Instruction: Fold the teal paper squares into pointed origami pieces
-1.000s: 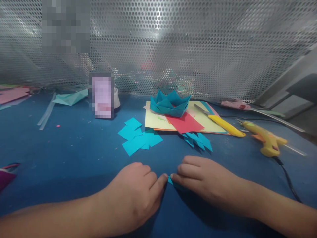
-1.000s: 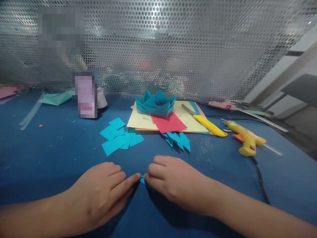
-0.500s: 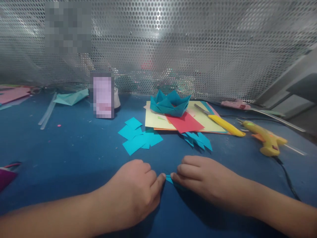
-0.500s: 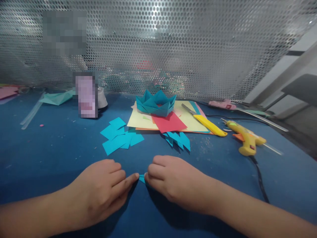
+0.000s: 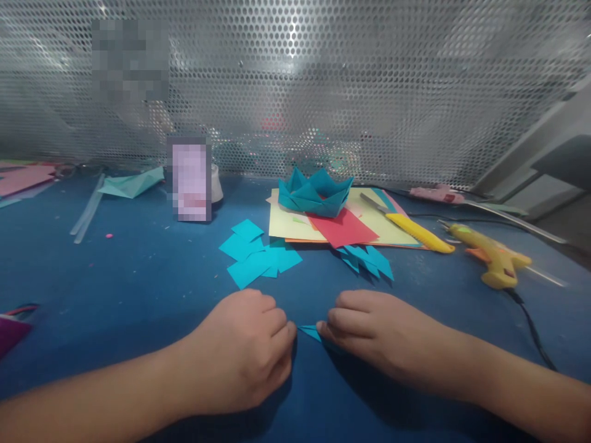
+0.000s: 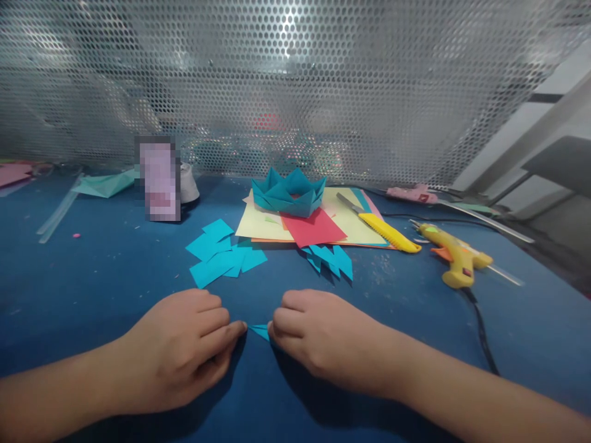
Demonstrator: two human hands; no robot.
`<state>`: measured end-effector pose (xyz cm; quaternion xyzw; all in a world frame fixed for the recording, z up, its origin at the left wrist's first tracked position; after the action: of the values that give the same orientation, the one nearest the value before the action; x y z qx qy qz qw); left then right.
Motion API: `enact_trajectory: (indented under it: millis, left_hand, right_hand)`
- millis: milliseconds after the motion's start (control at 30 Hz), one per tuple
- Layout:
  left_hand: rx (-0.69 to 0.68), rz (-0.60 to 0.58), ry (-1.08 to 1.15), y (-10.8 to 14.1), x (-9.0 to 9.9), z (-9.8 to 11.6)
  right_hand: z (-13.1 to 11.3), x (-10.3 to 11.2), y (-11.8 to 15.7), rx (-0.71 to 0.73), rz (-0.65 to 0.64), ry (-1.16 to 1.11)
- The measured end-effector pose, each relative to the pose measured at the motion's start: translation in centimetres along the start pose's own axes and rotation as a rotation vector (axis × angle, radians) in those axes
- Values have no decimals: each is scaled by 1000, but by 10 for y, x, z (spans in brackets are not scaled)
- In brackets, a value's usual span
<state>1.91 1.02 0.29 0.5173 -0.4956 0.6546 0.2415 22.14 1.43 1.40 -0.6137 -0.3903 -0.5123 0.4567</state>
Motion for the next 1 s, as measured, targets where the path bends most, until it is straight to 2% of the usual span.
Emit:
enact_trajectory:
  millis: [100,233,300,633,800,1000]
  left_hand:
    - [0,14,-10,-2,0,1]
    - [-21,-113,53,-6,-2,2]
    - [-9,-138,88,-7,-2,3]
    - [-12,-190,115,-7,1,2]
    - [-17,-204,112,-4,1,3]
    - [-33,-209,110,-4,3,3]
  right_hand:
    - [0,1,0,17,0,-4]
    - [0,1,0,36,-48,25]
    - [0,1,0,27,-44,31]
    - [0,0,3,-32,-25,91]
    - [4,3,6,-49,-106,9]
    - [4,4,6,-63,-126,-5]
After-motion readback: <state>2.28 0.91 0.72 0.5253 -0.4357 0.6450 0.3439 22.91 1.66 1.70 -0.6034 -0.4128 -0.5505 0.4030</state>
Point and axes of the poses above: each hand's wrist, its own y-axis away from the middle knuckle, its own x-axis out of the back of the hand, z = x × y, the point moved 2 cm from there along -y, towards the middle knuckle, and after that the axes turned 2 degrees about -y, right-handed, at the moved point
